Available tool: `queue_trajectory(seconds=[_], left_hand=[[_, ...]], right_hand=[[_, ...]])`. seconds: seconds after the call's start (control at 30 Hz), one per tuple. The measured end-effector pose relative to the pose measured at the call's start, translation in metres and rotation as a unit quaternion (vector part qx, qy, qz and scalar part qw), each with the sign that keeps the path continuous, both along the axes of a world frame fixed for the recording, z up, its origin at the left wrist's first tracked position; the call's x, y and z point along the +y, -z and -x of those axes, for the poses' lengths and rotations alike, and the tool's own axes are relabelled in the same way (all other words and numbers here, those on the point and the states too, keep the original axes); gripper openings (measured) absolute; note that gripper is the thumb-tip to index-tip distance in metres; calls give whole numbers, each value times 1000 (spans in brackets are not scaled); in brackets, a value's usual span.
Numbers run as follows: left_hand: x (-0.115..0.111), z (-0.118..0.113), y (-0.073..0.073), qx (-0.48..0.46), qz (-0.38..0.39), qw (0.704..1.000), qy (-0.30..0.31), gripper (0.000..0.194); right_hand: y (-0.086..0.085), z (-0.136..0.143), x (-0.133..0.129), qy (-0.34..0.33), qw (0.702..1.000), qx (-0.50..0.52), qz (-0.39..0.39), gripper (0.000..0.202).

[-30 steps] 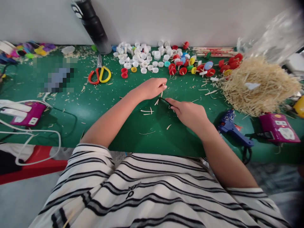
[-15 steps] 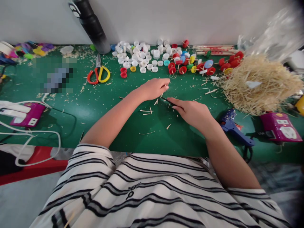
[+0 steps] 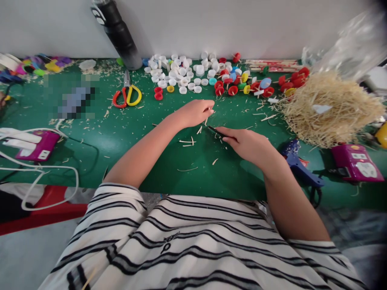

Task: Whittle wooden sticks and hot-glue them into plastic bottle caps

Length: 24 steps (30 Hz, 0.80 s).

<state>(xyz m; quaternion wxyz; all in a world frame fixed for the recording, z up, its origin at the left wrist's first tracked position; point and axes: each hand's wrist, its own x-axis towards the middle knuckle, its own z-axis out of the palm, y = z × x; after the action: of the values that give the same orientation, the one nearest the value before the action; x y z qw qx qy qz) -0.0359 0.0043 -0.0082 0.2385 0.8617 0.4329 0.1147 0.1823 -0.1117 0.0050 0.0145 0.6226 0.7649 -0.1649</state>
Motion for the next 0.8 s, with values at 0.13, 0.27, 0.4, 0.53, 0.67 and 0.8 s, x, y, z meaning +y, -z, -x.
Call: queue_trajectory(seconds=[0.13, 0.27, 0.4, 0.53, 0.67, 0.8], left_hand=[[-1, 4, -2, 10, 2, 999, -34, 31], [-5, 0, -4, 33, -15, 996, -76, 33], [-9, -8, -5, 66, -33, 991, -109, 32], [-8, -10, -4, 77, -35, 987, -133, 34], [-7, -11, -2, 69, -34, 987, -145, 36], [-9, -12, -4, 62, -19, 987, -148, 37]], right_hand=[[1, -4, -2, -5, 1000, -13, -2, 52], [1, 1, -2, -16, 999, -25, -15, 52], [5, 8, 0, -9, 998, -50, -45, 53], [13, 11, 2, -25, 995, -73, -57, 53], [16, 13, 1, -22, 995, -72, -64, 52], [13, 17, 0, -9, 995, -78, -60, 52]])
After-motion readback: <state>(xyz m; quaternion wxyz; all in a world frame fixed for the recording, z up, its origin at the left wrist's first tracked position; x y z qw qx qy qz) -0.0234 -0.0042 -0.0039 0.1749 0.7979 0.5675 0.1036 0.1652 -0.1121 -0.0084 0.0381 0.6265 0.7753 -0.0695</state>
